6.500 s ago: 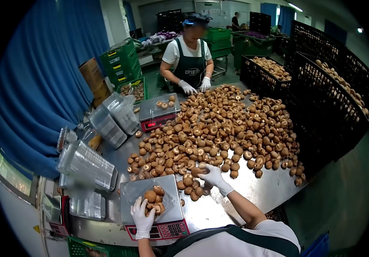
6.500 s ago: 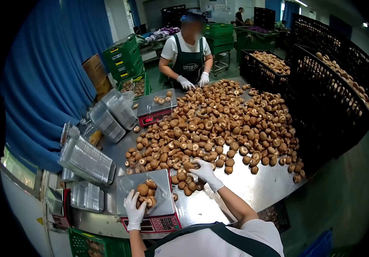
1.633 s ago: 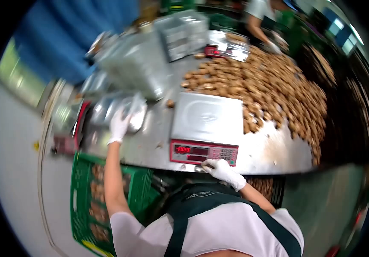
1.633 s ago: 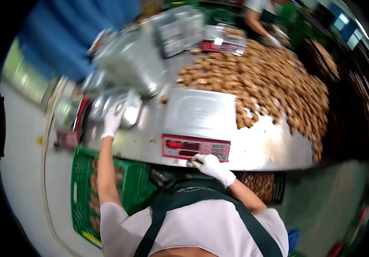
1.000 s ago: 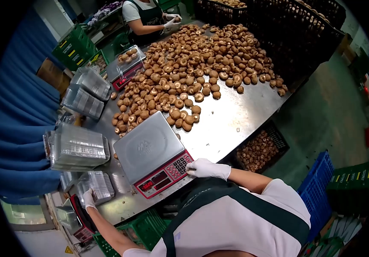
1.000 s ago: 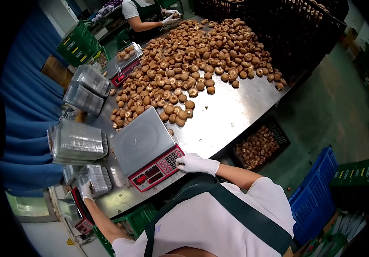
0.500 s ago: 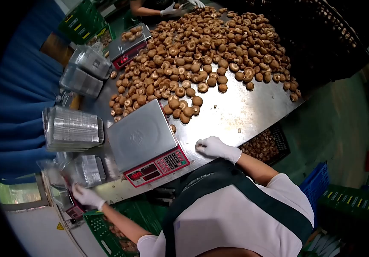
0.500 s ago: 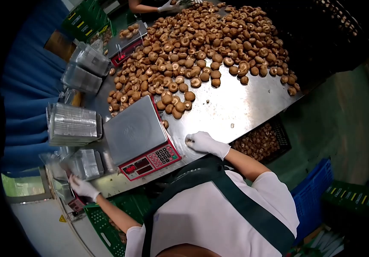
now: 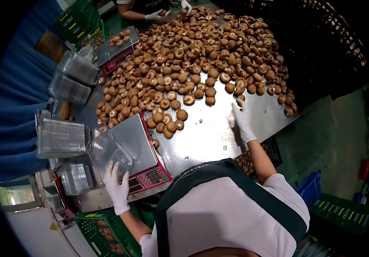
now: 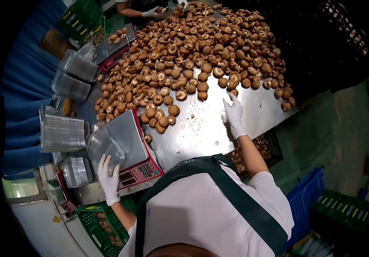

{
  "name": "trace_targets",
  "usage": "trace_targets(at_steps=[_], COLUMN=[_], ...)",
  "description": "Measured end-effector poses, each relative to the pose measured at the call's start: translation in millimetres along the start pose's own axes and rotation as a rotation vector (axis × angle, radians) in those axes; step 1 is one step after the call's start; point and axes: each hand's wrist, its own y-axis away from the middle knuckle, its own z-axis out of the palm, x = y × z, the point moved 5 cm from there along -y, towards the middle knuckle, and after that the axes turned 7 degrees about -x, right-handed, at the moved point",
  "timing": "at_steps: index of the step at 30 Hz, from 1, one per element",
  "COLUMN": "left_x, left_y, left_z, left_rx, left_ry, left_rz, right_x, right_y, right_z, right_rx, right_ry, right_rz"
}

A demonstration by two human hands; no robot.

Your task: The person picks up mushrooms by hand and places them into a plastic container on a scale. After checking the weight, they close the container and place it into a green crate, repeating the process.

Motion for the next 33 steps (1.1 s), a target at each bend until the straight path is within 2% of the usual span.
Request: trace_targets(at_steps=[2, 3, 4, 6, 8, 9, 10, 12, 13, 14, 15, 19, 20, 22, 23, 27, 30, 33], left_x=[38.4, 56.6, 75.4, 110.2, 120.5, 121.2, 121.4, 114.5, 117.5, 121.3, 124.8, 144.4, 147.5, 155.8, 156.7, 164.9, 160.8, 164.6], left_y=[-12.3, -21.8, -30.4, -43.5, -51.3, -58.4, -65.3, -79.4, -89.6, -99.6, -106.9, -139.3, -147.9, -170.0, -178.4, -203.6, -212.6, -215.5], left_z=[-9.4, 5.2, 27.0, 78.1, 140.6, 158.0, 174.7, 194.6, 192.7, 190.1, 188.9, 187.7, 187.4, 186.2, 189.7, 189.7, 197.3, 189.7], left_rx=[0.194, 0.161, 0.126, -0.038, -0.182, -0.204, -0.225, -0.132, -0.193, -0.253, -0.249, -0.281, -0.279, -0.327, -0.319, -0.350, -0.410, -0.386], left_ry=[0.687, 0.993, 1.299, 1.546, 1.779, 1.863, 1.944, 1.947, 2.024, 2.098, 2.098, 2.197, 2.195, 2.235, 2.213, 2.199, 2.260, 2.189], left_rz=[0.021, -0.074, -0.176, -0.298, -0.543, -0.685, -0.830, -0.920, -0.834, -0.745, -0.772, -0.706, -0.712, -0.612, -0.640, -0.653, -0.618, -0.674], right_x=[30.1, 75.5, 63.8, 51.8, 55.5, 14.8, -3.5, -4.9, -7.0, -1.8, -7.9, -14.2, -11.8, -38.8, -45.7, -58.5, -69.8, -74.4], right_y=[-17.5, -24.2, -27.7, -33.4, -36.5, -36.7, -34.5, -35.2, -42.4, -46.8, -51.4, -64.1, -68.4, -79.7, -83.0, -83.5, -81.8, -81.7], right_z=[-9.9, -1.6, -5.6, 0.6, 25.4, 27.7, 44.0, 76.3, 92.1, 105.2, 113.0, 156.1, 169.0, 176.5, 180.5, 208.5, 219.8, 227.7], right_rx=[0.002, 0.119, 0.105, 0.034, -0.065, -0.145, -0.187, -0.264, -0.198, -0.204, -0.213, -0.353, -0.427, -0.538, -0.558, -0.756, -0.861, -0.966], right_ry=[-0.267, -0.368, -0.360, -0.360, -0.464, -0.300, -0.464, -0.552, -0.550, -0.603, -0.607, -0.926, -0.832, -0.984, -0.972, -1.084, -1.004, -0.868], right_rz=[0.285, 0.270, 0.276, 0.270, 0.243, 0.204, 0.185, 0.286, 0.121, 0.093, 0.100, 0.283, 0.223, 0.116, 0.087, 0.090, 0.079, 0.108])
